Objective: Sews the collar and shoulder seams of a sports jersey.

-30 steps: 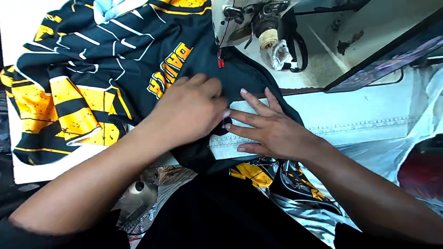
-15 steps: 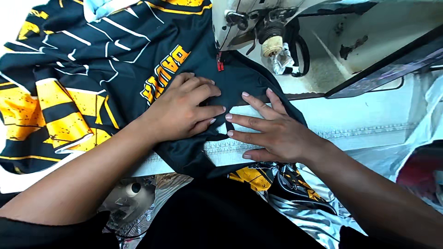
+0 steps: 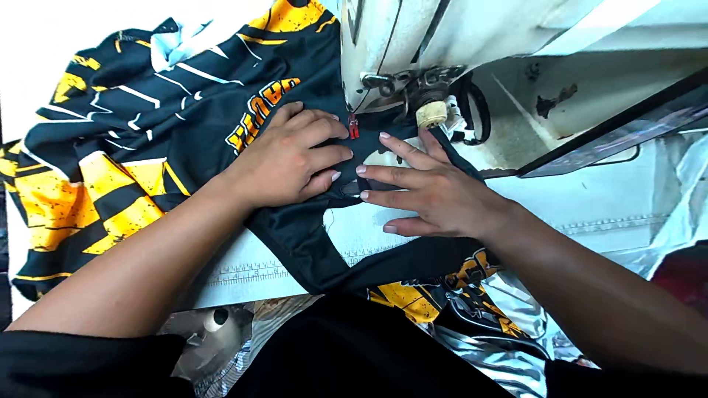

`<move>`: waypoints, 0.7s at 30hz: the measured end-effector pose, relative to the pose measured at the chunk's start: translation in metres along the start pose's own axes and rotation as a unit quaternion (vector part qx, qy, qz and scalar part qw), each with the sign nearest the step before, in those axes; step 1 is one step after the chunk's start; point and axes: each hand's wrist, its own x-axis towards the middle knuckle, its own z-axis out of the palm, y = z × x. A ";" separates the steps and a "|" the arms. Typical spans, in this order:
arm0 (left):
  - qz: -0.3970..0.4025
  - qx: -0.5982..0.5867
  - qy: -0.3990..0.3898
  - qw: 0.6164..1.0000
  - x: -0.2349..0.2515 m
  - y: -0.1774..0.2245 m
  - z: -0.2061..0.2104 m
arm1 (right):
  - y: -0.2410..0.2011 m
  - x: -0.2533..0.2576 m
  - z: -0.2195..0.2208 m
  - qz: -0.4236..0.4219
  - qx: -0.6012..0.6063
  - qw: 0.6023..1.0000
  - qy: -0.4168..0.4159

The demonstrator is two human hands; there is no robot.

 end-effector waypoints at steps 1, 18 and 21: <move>-0.002 0.005 0.000 1.000 0.002 -0.003 0.000 | 0.003 0.003 -0.001 0.002 0.003 1.000 -0.002; -0.057 0.029 -0.056 0.996 0.026 -0.044 -0.013 | 0.032 0.030 -0.005 0.039 0.036 0.998 0.016; -0.057 0.042 -0.063 0.995 0.031 -0.052 -0.015 | 0.036 0.032 -0.005 0.048 0.031 0.998 0.017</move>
